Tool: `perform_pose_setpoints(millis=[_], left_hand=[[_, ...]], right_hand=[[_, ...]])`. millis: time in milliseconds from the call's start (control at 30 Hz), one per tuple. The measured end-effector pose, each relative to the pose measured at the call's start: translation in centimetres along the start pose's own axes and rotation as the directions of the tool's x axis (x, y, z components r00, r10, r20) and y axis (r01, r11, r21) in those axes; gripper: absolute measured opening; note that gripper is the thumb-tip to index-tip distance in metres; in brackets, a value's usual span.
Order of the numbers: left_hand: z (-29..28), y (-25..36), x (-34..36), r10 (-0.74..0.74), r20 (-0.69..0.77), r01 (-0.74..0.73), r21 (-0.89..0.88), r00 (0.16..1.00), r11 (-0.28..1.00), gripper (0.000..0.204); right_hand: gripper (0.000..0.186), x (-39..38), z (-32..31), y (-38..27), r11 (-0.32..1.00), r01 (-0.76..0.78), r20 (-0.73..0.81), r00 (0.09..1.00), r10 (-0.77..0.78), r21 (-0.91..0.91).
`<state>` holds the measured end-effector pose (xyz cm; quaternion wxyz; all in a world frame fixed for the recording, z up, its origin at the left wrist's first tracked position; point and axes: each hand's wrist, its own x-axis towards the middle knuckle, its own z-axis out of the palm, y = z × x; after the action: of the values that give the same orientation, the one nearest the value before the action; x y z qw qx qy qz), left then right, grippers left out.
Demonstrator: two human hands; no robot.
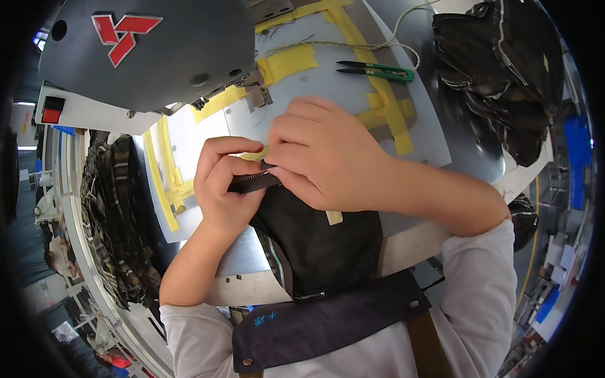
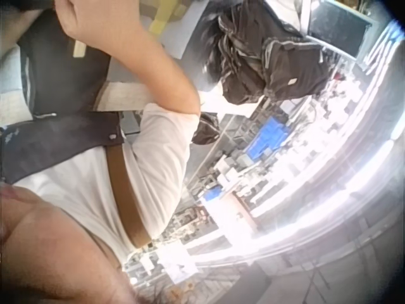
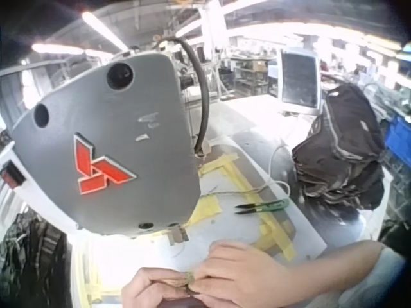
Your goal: The person aligns the zipper of a black fabric bag under a sewing machine and sews the seam. They repeat this process for multiple bags, handling each one individually, cutting threads, and moving finished items aside.
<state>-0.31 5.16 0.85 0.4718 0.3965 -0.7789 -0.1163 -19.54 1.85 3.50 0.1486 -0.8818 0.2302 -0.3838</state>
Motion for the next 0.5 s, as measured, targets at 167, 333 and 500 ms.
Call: perform_pose_setpoints(millis=[167, 333, 500], left_hand=[[-0.1, 0.1, -0.3, -0.154, 0.041, 0.156, -0.052, 0.987, 0.986, 0.024], [-0.7, 0.7, 0.2, -0.212, 0.111, 0.211, 0.025, 0.971, 0.977, 0.021], [-1.1, 0.3, 0.5, -0.528, 0.255, 0.564, -0.097, 0.81, 0.82, 0.014]], right_hand=[[0.015, -0.3, 0.3, 0.0, 0.995, 0.075, -0.025, 0.997, -0.076, -0.061], [0.016, -0.5, 1.0, 0.6, 0.991, 0.11, -0.017, 0.994, -0.112, -0.08], [0.024, 0.2, 0.2, 0.9, 0.991, -0.085, 0.128, 0.989, 0.072, 0.102]])
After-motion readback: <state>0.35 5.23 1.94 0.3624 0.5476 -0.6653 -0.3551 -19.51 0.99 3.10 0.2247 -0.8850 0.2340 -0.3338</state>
